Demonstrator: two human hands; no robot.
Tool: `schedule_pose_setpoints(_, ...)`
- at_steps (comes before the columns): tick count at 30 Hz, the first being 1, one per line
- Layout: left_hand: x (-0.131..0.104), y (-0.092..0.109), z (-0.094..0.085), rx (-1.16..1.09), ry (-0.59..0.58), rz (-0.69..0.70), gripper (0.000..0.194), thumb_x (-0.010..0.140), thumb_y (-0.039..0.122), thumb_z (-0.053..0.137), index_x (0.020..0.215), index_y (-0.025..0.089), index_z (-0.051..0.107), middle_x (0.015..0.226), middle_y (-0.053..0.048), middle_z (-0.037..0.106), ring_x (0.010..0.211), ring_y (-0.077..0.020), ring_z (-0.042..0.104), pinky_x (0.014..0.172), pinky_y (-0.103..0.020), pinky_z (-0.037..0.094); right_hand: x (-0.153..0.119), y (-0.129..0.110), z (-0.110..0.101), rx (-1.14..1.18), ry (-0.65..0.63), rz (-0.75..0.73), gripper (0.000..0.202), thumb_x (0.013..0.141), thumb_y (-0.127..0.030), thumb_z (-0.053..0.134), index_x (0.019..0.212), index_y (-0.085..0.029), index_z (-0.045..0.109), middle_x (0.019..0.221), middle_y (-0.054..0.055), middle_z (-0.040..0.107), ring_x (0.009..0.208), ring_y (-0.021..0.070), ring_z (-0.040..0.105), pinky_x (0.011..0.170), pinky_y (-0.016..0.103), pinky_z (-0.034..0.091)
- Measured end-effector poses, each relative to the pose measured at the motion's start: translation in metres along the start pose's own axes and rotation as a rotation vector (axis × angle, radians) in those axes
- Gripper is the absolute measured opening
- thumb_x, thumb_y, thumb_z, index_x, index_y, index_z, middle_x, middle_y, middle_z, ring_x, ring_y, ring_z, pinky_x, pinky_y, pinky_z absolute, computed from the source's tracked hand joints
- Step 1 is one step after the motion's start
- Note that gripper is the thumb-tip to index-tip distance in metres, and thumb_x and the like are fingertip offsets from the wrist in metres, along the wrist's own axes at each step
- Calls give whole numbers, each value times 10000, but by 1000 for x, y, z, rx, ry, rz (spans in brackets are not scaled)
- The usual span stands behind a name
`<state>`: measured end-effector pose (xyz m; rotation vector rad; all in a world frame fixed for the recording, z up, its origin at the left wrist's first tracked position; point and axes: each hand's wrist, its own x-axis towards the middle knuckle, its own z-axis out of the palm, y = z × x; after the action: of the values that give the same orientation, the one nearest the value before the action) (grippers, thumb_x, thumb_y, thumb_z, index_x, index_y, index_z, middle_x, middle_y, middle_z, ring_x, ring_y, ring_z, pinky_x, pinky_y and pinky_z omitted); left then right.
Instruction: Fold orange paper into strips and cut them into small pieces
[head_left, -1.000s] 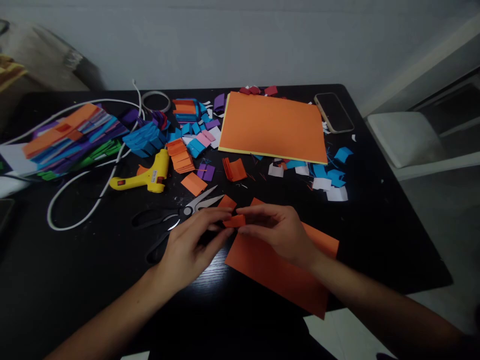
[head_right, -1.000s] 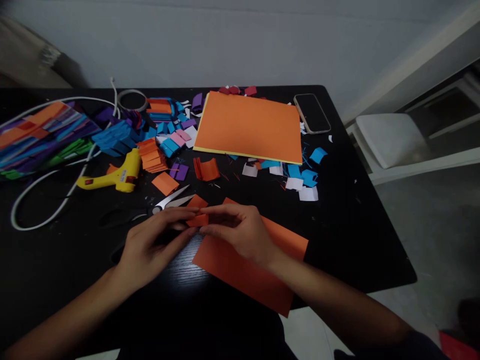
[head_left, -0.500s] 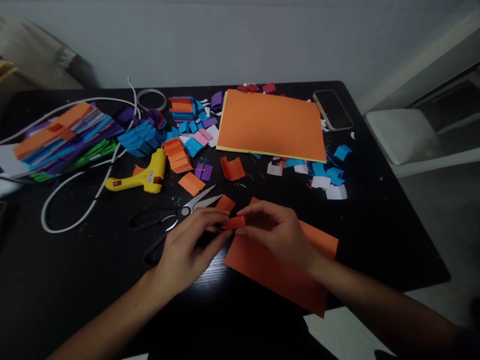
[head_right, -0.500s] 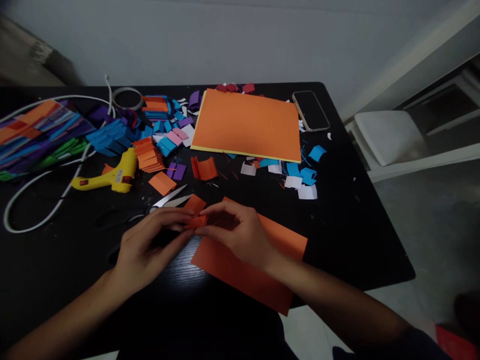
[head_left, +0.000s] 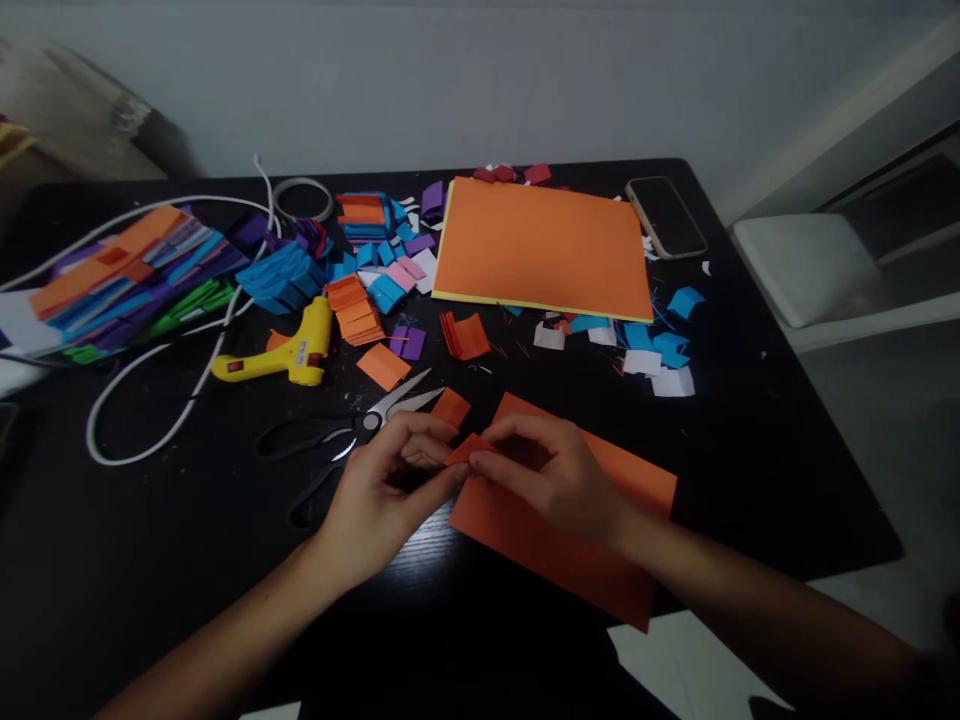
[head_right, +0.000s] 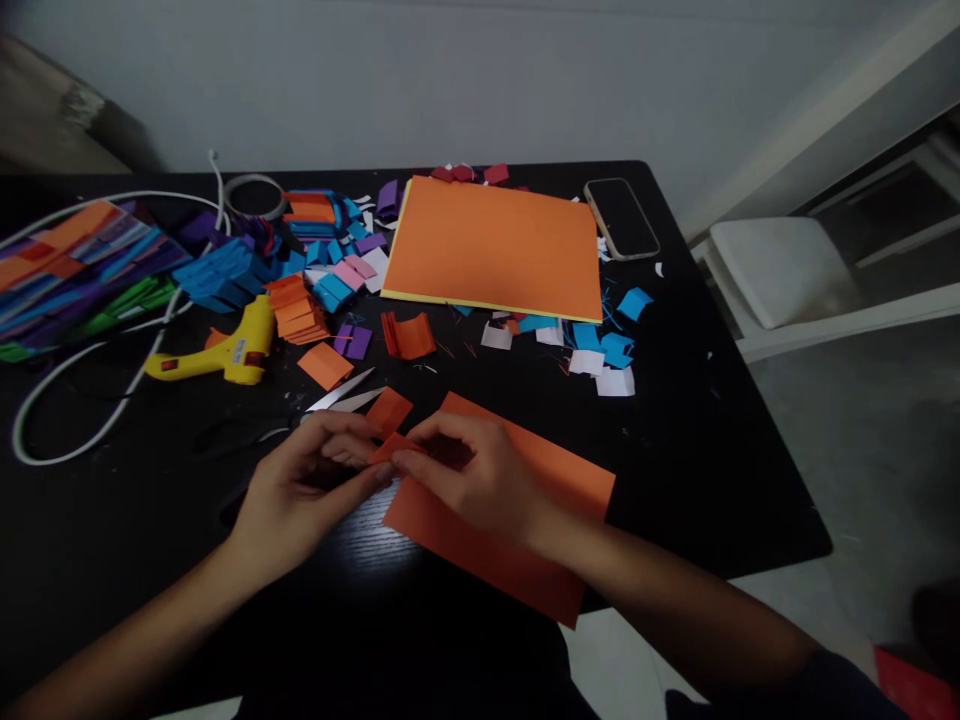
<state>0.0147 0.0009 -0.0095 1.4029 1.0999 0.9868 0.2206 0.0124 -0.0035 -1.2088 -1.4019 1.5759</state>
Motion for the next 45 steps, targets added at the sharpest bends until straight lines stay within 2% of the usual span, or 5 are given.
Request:
schedule_pose_setpoints(14,1,4,3,-156,74,-80,233,877,123,764,1053,205,636,750,48,693,683,-81,678,668,-169,569,2,3,-1,37,-39,103,214,903,-347,728,768,-183,703,668,-1,674,602,124,599,560,236,448)
schedule_pose_setpoints(25,1,0,2,-91,104,5,198,899,140,758,1038,220,644,774,41,700,695,-96,686,672,-191,576,3,3,-2,67,-22,108,215,900,-377,747,800,-187,745,717,17,711,668,147,652,637,268,498)
schedule_pose_setpoints(36,1,6,-8,285,-240,105,422,957,165,668,1360,277,615,821,37,637,691,-114,603,624,-223,493,7,2,-4,109,-65,77,136,886,-314,745,858,-182,731,707,-8,675,639,122,624,610,248,481)
schedule_pose_setpoints(40,2,16,-14,458,-417,131,570,987,182,647,1525,304,502,1055,-24,728,736,-128,672,665,-257,550,8,3,-4,123,-152,124,164,858,-328,800,869,-175,742,704,-9,682,649,123,634,619,252,485)
schedule_pose_setpoints(45,1,21,-17,700,-412,250,437,1028,251,624,1453,227,523,1072,-72,728,935,-229,734,790,-372,623,12,9,-3,220,-157,170,323,777,-432,907,878,-179,735,716,-8,709,629,124,650,631,272,528)
